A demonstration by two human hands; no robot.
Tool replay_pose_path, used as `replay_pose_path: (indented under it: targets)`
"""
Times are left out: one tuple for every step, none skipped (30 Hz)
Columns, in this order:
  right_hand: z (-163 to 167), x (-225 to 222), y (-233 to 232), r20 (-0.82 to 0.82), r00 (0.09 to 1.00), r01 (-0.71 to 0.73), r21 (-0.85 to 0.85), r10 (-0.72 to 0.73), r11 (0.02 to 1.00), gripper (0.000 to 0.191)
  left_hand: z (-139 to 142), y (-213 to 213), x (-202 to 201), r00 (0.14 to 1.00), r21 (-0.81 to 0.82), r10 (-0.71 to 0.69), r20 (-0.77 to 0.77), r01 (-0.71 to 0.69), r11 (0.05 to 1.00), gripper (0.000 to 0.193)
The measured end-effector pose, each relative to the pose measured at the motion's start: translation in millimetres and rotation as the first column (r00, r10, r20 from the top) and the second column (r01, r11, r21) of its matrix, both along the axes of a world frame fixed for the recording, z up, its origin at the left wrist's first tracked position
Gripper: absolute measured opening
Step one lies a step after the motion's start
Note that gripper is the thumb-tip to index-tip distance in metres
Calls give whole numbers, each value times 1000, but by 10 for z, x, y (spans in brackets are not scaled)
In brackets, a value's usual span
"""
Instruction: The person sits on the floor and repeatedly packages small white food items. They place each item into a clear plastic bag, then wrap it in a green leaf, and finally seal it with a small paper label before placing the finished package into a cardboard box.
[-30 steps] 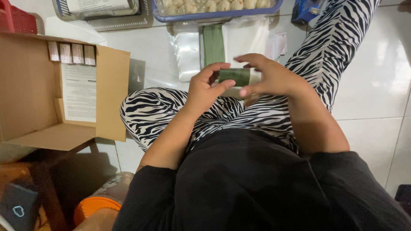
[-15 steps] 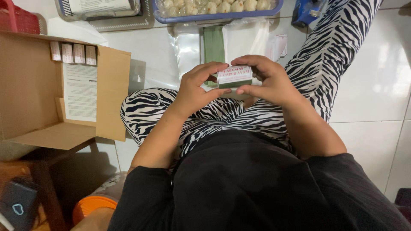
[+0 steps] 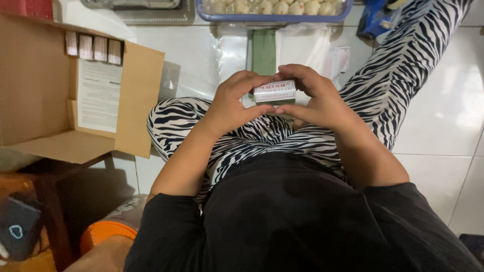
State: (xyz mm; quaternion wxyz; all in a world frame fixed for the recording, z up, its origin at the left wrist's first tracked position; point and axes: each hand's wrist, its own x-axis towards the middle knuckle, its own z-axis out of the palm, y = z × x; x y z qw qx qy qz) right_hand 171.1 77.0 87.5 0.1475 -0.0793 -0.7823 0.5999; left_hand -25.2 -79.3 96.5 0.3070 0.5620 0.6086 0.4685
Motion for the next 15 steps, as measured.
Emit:
replay_pose_path:
  targets:
    - [28, -18, -17, 45, 999, 6, 16, -7, 1000, 76, 18, -17, -16, 1000, -23, -10, -28, 9, 1000, 60]
    - [52, -51, -21, 87, 996, 9, 34, -12, 999, 77, 20, -32, -35, 998, -45, -17, -58, 14, 999, 62]
    - [72, -101, -29, 99, 995, 10, 81, -18, 997, 81, 5, -56, -54, 996, -68, -22, -88, 16, 998, 64]
    - [89, -153, -52, 112, 993, 10, 126, -24, 992, 86, -34, -86, -71, 998, -73, -15, -57, 11, 997, 67]
    - [106, -205, -72, 125, 992, 8, 172, -30, 985, 90, -101, -113, -100, 1000, -77, -7, -26, 5, 997, 70]
    - [125, -250, -71, 108, 994, 4, 224, -29, 975, 93, -197, -134, -153, 1000, -77, 3, 3, -2, 997, 72]
    - [140, -291, -67, 88, 996, 1, 275, -26, 962, 96, -316, -163, -236, 997, -43, -4, 74, 7, 999, 68]
    - [141, -334, -68, 66, 998, -2, 324, -21, 946, 99, -457, -202, -348, 990, -7, -14, 143, 15, 1000, 64]
    - [137, -371, -56, 73, 996, 17, 343, -45, 939, 96, -614, -253, -494, 977, 31, -26, 211, 20, 999, 60]
    - [135, -383, -10, 80, 995, 34, 361, -67, 932, 92, -777, -324, -713, 958, 25, 63, 279, -73, 997, 59]
    - [125, -389, 35, 86, 992, 52, 378, -91, 924, 88, -935, -425, -993, 926, 14, 149, 346, -163, 986, 59]
    - [108, -380, 74, 88, 991, 61, 386, -103, 921, 85, -1093, -532, -1303, 776, 42, 236, 585, -319, 947, 68]
    - [90, -352, 106, 90, 989, 71, 393, -115, 917, 82, -1234, -680, -1652, 718, -50, 524, 458, -568, 822, 67]
    - [69, -315, 135, 96, 987, 79, 399, -127, 913, 78, -1353, -903, -1994, 511, -40, 443, 737, -621, 783, 58]
    - [45, -278, 159, 129, 981, 81, 410, -146, 908, 76, -1469, -1114, -2304, 527, 12, 525, 668, -713, 701, 56]
